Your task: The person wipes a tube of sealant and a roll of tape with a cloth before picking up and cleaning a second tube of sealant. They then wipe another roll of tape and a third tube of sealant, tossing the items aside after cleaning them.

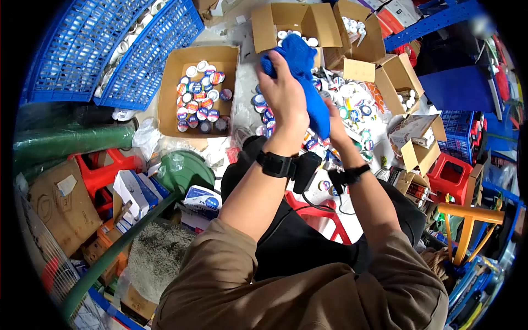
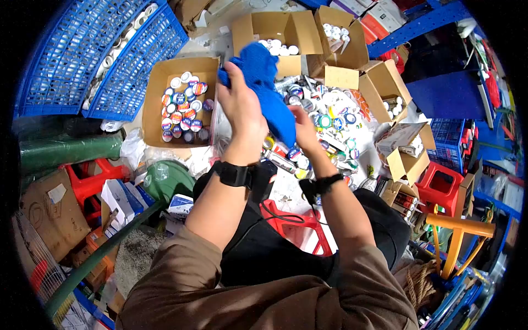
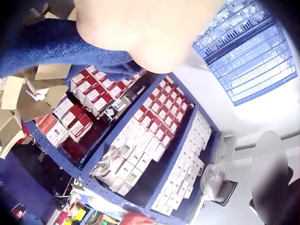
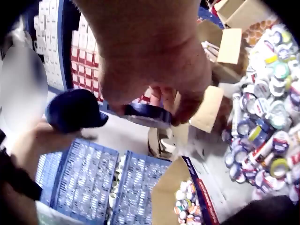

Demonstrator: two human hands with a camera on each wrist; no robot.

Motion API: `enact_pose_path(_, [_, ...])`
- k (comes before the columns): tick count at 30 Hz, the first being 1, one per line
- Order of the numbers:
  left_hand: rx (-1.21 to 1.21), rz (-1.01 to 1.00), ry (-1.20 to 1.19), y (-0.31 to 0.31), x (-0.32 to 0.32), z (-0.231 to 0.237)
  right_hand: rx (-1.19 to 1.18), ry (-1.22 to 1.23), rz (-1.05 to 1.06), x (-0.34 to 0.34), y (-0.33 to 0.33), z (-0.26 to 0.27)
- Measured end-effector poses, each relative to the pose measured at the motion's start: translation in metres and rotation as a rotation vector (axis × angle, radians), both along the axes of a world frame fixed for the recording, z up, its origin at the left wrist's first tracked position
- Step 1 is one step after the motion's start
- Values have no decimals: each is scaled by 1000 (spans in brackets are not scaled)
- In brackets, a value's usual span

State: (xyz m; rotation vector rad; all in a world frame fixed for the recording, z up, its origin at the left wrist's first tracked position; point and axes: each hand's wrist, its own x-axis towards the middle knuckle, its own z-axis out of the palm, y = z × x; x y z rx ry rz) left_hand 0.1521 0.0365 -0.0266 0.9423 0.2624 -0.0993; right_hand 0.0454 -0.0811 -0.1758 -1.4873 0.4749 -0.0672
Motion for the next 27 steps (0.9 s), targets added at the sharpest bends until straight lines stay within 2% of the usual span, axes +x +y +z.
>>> enact_pose_path(1, [-22, 25, -24, 6, 4, -2, -91, 23, 82, 4, 11, -28])
enact_pose_path(3, [-32, -5, -13, 12, 6, -7, -291, -131, 189, 33, 52, -24])
enact_pose_path(4, [-33, -25, -6, 14, 6, -6, -281, -124, 188, 40, 69, -17])
enact_pose_path(6, [-108, -98, 28, 17, 6, -10, 320, 26, 249, 47, 91, -7])
enact_pose_path(7, [-186, -88, 73, 16, 8, -12, 333, 30, 248, 50, 93, -1])
enact_pose_path(9, [-234, -122, 39, 17, 9, -13, 980, 63, 199, 59, 85, 2])
enact_pose_path(10, [-230, -132, 47, 14, 10, -14, 445, -117, 210, 64, 73, -46])
enact_pose_path(11, [-203, -122, 25, 11, 12, -16, 239, -75, 276, 49, 69, -111])
enact_pose_path(13, [-156, -164, -61, 9, 13, -22, -375, 289, 628, 29, 20, -144])
enact_pose_path(14, [-169, -168, -43, 11, 15, -22, -430, 552, 538, 15, 18, -70])
enact_pose_path(15, [-179, -167, -28, 13, 16, -21, -413, 609, 479, -10, 2, -92])
enact_pose_path(16, [-172, -149, -20, 13, 16, -21, -504, 704, 507, -35, -17, -135])
enact_pose_path(17, [-161, -131, -14, 14, 16, -19, -563, 776, 598, -57, -33, -156])
enact_pose_path(18, [-200, -140, 13, 17, 15, -14, -705, 789, 602, -78, -35, -154])
enact_pose_path(19, [-205, -151, -30, 18, 14, -13, -689, 807, 735, -92, -41, -154])
enact_pose_path(21, [-143, -136, -70, 16, 9, -10, -666, 938, 858, -113, -33, -179])
enact_pose_path(22, [-21, -153, 0, 18, 8, -12, -673, 887, 855, -124, -24, -195])
enact_pose_path(23, [-10, -160, 5, 20, 5, -16, -678, 838, 852, -136, -15, -210])
enact_pose_path(24, [171, -173, -40, 22, 2, -22, -657, 833, 848, -138, -4, -216])
enact_pose_path(25, [351, -183, -86, 24, 0, -29, -592, 781, 964, -138, 4, -237])
enact_pose_path(26, [532, -193, -133, 26, -1, -33, -606, 765, 929, -134, 16, -234])
enact_pose_path(27, [543, -197, -131, 26, 1, -35, -619, 749, 893, -127, 30, -227])
